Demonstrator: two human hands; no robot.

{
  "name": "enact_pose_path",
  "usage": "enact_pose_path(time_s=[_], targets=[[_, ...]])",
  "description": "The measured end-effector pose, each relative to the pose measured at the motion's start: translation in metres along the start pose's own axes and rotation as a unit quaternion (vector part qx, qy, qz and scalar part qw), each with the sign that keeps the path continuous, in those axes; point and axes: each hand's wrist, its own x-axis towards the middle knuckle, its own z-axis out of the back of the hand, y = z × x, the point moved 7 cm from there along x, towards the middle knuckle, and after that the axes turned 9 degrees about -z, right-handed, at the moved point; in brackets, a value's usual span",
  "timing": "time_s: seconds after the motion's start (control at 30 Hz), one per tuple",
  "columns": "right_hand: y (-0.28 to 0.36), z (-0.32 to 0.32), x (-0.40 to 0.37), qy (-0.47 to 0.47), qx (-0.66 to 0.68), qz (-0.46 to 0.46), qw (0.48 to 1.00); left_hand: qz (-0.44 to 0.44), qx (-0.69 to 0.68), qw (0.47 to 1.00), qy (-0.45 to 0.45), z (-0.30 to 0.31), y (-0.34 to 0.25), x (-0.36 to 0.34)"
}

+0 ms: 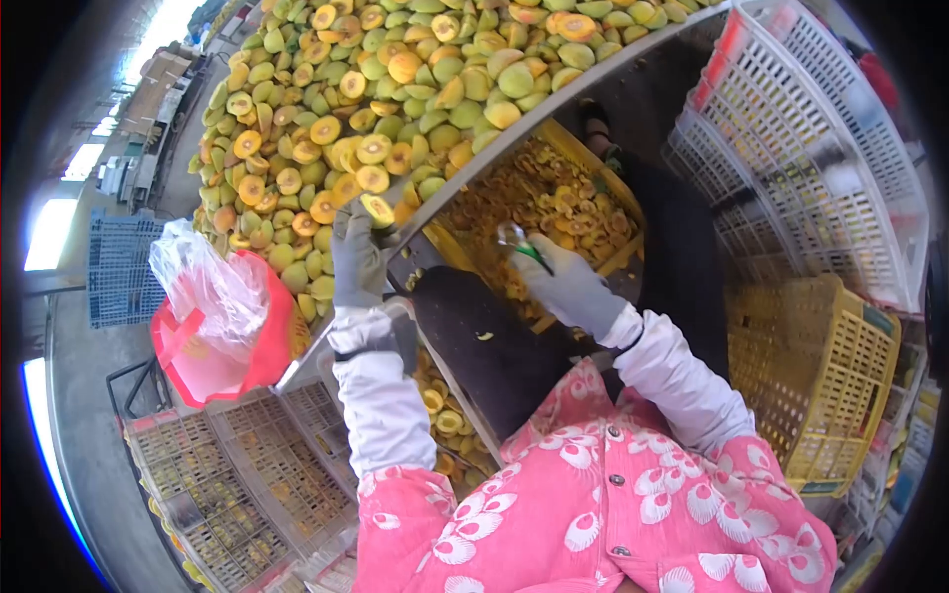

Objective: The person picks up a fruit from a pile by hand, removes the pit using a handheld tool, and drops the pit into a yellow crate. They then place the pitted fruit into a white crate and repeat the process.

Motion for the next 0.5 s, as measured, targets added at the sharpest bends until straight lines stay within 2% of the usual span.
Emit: enact_pose_path(time_s=[0.03,0.07,0.1,0.13,0.17,0.2,0.23,0.27,0.33,0.37,0.4,0.43,0.5], targets=[[0.017,-0.004,-0.009,0.025,0.031,-0.016,0.999,-0.060,-0.165,0.984,0.021,-0.041,-0.043,-0.039],[0.041,-0.001,-0.022,0.020,0.025,-0.018,0.999,-0.121,-0.326,0.937,0.041,-0.074,-0.080,-0.072],[0.060,-0.004,-0.036,0.072,0.058,-0.061,0.994,-0.122,-0.333,0.934,0.044,-0.093,-0.090,-0.090],[0.068,-0.010,-0.046,0.122,0.094,-0.102,0.983,-0.168,-0.244,0.955,0.022,-0.103,-0.102,-0.105],[0.065,-0.013,-0.047,0.116,0.092,-0.102,0.984,-0.213,-0.153,0.965,-0.003,-0.113,-0.111,-0.118],[0.065,-0.015,-0.046,0.092,0.064,-0.025,0.993,-0.215,-0.156,0.964,0.001,-0.126,-0.114,-0.126],[0.069,-0.016,-0.047,0.068,0.036,0.052,0.996,-0.268,-0.121,0.956,-0.016,-0.134,-0.122,-0.135],[0.064,-0.018,-0.047,0.065,0.036,0.054,0.996,-0.320,-0.084,0.943,-0.033,-0.138,-0.130,-0.143],[0.069,-0.012,-0.054,-0.007,0.025,0.120,0.992,-0.306,-0.053,0.950,-0.034,-0.144,-0.130,-0.147],[0.070,-0.011,-0.058,-0.009,0.026,0.122,0.992,-0.222,-0.178,0.958,-0.039,-0.145,-0.124,-0.146],[0.072,-0.008,-0.065,-0.021,0.030,0.126,0.991,-0.133,-0.298,0.944,-0.043,-0.150,-0.116,-0.147],[0.074,-0.006,-0.070,-0.033,0.033,0.130,0.990,-0.135,-0.298,0.944,-0.043,-0.155,-0.119,-0.151],[0.074,-0.008,-0.074,-0.052,0.041,0.150,0.986,-0.218,-0.146,0.958,-0.114,-0.154,-0.133,-0.161]])
